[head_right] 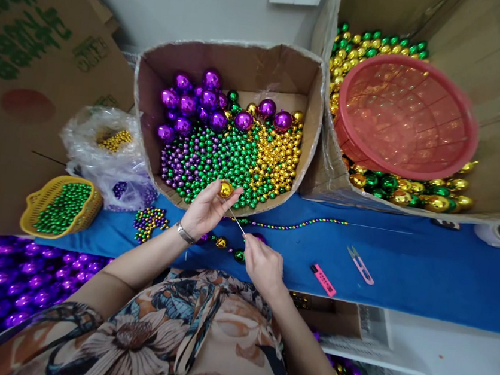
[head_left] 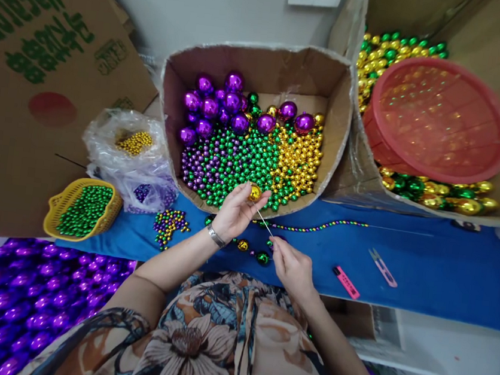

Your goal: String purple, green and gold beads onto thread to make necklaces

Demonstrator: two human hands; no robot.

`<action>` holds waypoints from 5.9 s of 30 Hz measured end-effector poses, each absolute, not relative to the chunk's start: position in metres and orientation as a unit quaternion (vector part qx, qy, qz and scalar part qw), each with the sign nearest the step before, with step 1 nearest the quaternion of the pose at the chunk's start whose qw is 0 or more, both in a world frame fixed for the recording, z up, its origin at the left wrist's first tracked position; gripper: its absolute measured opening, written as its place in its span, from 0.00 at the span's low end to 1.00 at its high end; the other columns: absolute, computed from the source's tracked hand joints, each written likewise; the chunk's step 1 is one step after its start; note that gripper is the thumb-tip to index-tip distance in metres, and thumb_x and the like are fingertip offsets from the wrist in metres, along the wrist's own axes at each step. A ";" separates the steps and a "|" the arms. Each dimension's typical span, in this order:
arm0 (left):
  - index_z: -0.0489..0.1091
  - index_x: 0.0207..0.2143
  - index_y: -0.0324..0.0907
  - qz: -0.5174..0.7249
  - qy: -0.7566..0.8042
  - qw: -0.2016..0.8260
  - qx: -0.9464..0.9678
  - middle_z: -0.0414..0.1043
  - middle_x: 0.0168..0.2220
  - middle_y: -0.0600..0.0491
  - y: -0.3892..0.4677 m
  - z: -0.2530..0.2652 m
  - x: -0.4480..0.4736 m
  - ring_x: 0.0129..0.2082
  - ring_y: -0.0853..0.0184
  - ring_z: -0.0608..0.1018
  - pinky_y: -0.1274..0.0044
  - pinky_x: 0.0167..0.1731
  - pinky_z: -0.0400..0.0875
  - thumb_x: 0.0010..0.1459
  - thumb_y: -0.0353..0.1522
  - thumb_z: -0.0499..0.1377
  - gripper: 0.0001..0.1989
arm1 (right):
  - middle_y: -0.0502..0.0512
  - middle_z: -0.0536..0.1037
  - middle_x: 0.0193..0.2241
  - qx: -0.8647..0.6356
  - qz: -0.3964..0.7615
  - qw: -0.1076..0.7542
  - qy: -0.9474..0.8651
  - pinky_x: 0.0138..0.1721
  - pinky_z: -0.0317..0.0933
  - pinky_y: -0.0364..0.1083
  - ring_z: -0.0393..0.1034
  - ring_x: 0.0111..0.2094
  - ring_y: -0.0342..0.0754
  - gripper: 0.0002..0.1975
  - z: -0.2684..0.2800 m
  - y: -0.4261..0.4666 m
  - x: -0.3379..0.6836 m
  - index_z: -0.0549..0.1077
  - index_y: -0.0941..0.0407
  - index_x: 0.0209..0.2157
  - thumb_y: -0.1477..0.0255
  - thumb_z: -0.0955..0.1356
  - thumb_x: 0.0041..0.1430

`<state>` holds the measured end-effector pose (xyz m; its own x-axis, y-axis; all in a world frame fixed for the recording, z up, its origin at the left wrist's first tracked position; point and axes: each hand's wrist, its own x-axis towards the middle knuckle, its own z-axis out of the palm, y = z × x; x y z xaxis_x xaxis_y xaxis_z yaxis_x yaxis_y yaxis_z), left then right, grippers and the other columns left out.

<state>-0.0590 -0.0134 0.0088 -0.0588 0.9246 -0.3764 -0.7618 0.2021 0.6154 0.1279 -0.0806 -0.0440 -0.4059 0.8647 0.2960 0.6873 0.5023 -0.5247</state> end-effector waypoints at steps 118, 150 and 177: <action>0.72 0.45 0.45 0.266 0.569 0.054 0.776 0.64 0.58 0.47 0.106 0.005 -0.167 0.65 0.45 0.54 0.49 0.64 0.35 0.59 0.34 0.55 0.12 | 0.51 0.79 0.30 -0.467 0.293 0.356 -0.754 0.31 0.67 0.39 0.74 0.26 0.41 0.09 -0.047 -0.063 0.139 0.68 0.54 0.38 0.74 0.59 0.68; 0.72 0.48 0.42 0.243 0.450 0.147 0.847 0.47 0.68 0.40 0.090 0.039 -0.137 0.68 0.39 0.46 0.51 0.65 0.37 0.42 0.44 0.71 0.31 | 0.53 0.81 0.31 -0.473 0.288 0.367 -0.747 0.30 0.69 0.39 0.76 0.26 0.42 0.07 -0.051 -0.066 0.143 0.69 0.54 0.38 0.73 0.60 0.67; 0.67 0.52 0.28 0.118 0.659 0.012 0.743 0.62 0.57 0.30 0.262 0.031 -0.111 0.59 0.43 0.63 0.57 0.57 0.58 0.52 0.28 0.56 0.24 | 0.51 0.79 0.29 -0.460 0.312 0.377 -0.742 0.31 0.67 0.37 0.74 0.27 0.40 0.08 -0.049 -0.066 0.134 0.70 0.55 0.38 0.76 0.60 0.67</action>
